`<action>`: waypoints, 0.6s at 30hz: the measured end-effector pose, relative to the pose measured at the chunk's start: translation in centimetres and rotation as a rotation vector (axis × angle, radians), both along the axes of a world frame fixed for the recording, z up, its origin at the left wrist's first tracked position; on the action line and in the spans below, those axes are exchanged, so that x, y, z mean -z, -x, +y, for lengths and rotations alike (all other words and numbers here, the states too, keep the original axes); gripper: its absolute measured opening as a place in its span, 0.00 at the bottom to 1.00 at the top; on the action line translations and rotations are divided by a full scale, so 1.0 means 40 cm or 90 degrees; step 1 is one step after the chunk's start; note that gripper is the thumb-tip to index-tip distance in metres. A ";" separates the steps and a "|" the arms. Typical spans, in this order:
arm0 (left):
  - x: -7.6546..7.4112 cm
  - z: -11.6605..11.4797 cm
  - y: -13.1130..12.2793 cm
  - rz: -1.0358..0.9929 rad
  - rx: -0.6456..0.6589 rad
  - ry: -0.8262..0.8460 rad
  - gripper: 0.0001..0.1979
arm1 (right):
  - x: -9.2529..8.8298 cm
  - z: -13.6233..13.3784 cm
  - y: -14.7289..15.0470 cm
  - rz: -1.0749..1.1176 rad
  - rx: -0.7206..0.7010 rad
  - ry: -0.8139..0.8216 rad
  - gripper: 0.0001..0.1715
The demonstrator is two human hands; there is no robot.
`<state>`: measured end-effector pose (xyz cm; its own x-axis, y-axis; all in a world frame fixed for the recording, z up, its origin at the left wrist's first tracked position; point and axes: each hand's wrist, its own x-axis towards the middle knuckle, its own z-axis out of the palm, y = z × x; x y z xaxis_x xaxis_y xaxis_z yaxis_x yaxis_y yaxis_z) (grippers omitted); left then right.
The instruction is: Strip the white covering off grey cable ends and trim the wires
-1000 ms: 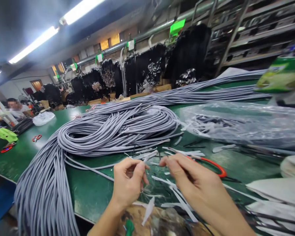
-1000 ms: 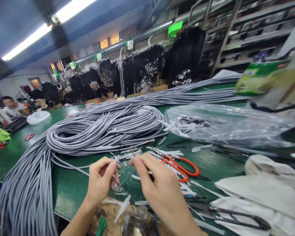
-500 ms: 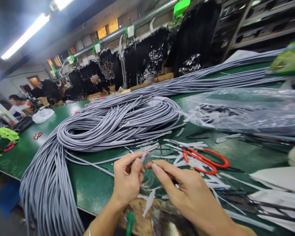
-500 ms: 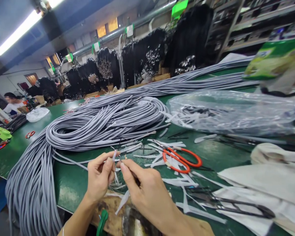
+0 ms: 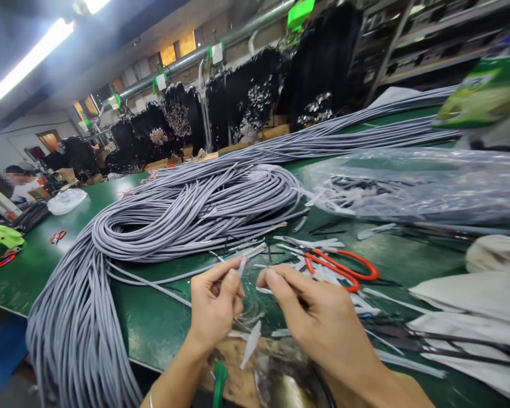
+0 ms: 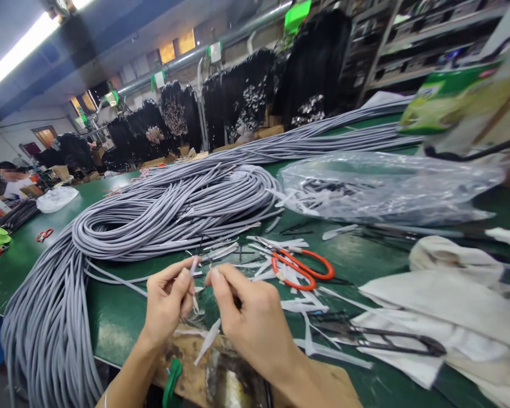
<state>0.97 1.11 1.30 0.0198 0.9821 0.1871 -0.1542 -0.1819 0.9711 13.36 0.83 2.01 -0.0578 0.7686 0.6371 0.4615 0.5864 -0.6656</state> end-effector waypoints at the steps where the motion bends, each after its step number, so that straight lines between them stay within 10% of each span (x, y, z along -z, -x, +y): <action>1: -0.001 0.002 0.003 -0.017 -0.001 0.003 0.27 | -0.005 -0.004 0.001 -0.002 -0.030 0.015 0.17; 18: 0.020 -0.010 0.006 0.095 -0.048 -0.085 0.21 | -0.006 -0.015 0.000 0.016 -0.157 0.136 0.15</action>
<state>0.72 0.70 0.50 -0.0160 0.9485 0.3163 0.0079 -0.3162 0.9487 13.35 0.25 2.27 -0.2447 0.8496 0.4671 0.3044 0.5248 -0.7950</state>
